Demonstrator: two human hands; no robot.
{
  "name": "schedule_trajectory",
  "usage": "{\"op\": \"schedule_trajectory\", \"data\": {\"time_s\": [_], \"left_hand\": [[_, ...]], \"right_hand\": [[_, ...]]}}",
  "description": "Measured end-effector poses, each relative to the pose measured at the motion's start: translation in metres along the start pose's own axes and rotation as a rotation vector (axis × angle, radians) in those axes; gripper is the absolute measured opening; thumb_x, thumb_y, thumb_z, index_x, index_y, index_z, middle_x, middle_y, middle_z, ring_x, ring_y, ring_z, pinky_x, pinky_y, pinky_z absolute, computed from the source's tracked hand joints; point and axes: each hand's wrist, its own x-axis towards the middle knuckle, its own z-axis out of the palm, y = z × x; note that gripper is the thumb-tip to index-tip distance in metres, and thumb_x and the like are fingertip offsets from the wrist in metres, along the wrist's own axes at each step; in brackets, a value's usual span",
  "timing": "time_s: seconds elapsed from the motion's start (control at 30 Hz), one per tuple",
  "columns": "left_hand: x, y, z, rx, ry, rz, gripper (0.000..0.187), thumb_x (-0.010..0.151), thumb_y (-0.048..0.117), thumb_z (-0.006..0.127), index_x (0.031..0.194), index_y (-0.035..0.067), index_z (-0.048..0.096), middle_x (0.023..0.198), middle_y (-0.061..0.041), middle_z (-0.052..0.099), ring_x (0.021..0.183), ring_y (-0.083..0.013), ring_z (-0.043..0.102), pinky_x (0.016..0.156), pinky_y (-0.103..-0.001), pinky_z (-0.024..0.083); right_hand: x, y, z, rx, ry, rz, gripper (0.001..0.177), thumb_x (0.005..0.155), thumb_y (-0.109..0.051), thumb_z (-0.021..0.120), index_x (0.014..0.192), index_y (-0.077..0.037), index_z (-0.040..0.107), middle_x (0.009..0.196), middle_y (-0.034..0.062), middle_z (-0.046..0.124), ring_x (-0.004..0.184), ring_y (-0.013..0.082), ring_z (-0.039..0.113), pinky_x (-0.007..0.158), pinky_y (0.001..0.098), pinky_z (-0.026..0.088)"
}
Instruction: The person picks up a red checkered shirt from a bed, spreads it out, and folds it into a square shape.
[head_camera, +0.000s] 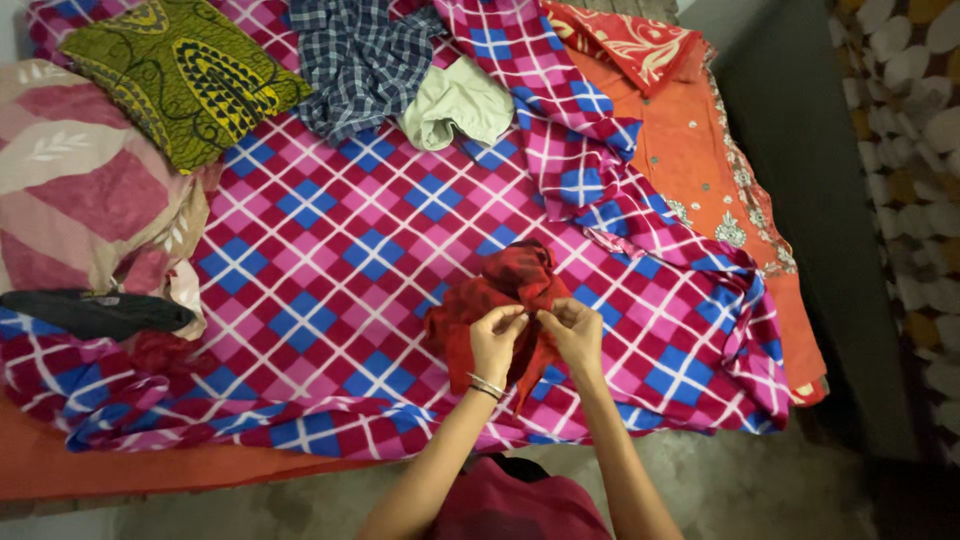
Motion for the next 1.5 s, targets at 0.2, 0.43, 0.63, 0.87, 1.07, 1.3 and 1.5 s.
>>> {"op": "schedule_trajectory", "data": {"time_s": [0.2, 0.43, 0.63, 0.87, 1.07, 1.3, 1.5], "left_hand": [[0.01, 0.004, -0.01, -0.008, -0.081, -0.096, 0.012, 0.086, 0.001, 0.078, 0.098, 0.001, 0.077, 0.087, -0.001, 0.075, 0.079, -0.0068, 0.067, 0.073, -0.024, 0.054], [0.018, 0.006, -0.025, -0.059, -0.147, -0.089, 0.009, 0.086, 0.001, 0.078, 0.095, 0.0, 0.076, 0.086, -0.001, 0.073, 0.079, -0.0064, 0.065, 0.074, -0.023, 0.053], [0.029, 0.011, -0.043, -0.021, -0.187, -0.077, 0.009, 0.085, 0.0, 0.079, 0.093, -0.001, 0.077, 0.084, -0.002, 0.075, 0.076, -0.0075, 0.065, 0.072, -0.023, 0.053], [0.035, 0.005, -0.065, -0.125, -0.241, -0.217, 0.014, 0.087, 0.003, 0.077, 0.1, -0.002, 0.079, 0.09, -0.002, 0.077, 0.082, -0.007, 0.067, 0.077, -0.022, 0.054], [0.039, -0.015, -0.071, -0.118, -0.223, -0.085, 0.011, 0.089, 0.005, 0.078, 0.097, -0.002, 0.078, 0.088, -0.003, 0.077, 0.081, -0.0078, 0.067, 0.076, -0.023, 0.054], [0.052, -0.013, -0.079, -0.08, -0.211, -0.06, 0.009, 0.088, 0.004, 0.078, 0.096, 0.0, 0.077, 0.086, -0.002, 0.076, 0.077, -0.0068, 0.067, 0.071, -0.022, 0.054], [0.054, -0.003, -0.081, -0.126, -0.267, -0.119, 0.007, 0.087, 0.001, 0.078, 0.093, 0.001, 0.076, 0.085, -0.001, 0.074, 0.075, -0.0051, 0.066, 0.069, -0.02, 0.051]], "right_hand": [[-0.007, -0.01, 0.013, 0.049, 0.078, -0.025, 0.014, 0.083, 0.002, 0.08, 0.094, 0.002, 0.071, 0.084, 0.0037, 0.073, 0.072, 0.0072, 0.068, 0.067, 0.0204, 0.056], [-0.022, -0.03, 0.044, -0.143, 0.238, -0.035, 0.013, 0.084, -0.001, 0.083, 0.092, 0.005, 0.074, 0.08, 0.006, 0.075, 0.069, 0.0091, 0.067, 0.063, 0.0228, 0.055], [-0.037, -0.05, 0.068, -0.192, 0.296, -0.074, 0.017, 0.083, -0.002, 0.082, 0.094, 0.004, 0.071, 0.082, 0.0066, 0.076, 0.072, 0.0097, 0.071, 0.067, 0.021, 0.058], [-0.066, -0.086, 0.108, -0.346, 0.435, -0.049, 0.026, 0.081, 0.001, 0.082, 0.101, 0.001, 0.065, 0.084, 0.0079, 0.075, 0.077, 0.0131, 0.072, 0.067, 0.0261, 0.056], [-0.077, -0.093, 0.13, -0.29, 0.439, -0.112, 0.025, 0.083, 0.001, 0.079, 0.103, 0.001, 0.064, 0.086, 0.0076, 0.074, 0.081, 0.0132, 0.073, 0.069, 0.0256, 0.058], [-0.074, -0.087, 0.133, -0.37, 0.365, -0.195, 0.023, 0.087, 0.003, 0.075, 0.108, 0.002, 0.064, 0.091, 0.0099, 0.077, 0.083, 0.0139, 0.076, 0.072, 0.0266, 0.059], [-0.051, -0.066, 0.105, -0.033, 0.223, -0.052, 0.031, 0.083, 0.006, 0.076, 0.109, 0.002, 0.059, 0.091, 0.0114, 0.077, 0.081, 0.0151, 0.075, 0.075, 0.026, 0.062]]}}
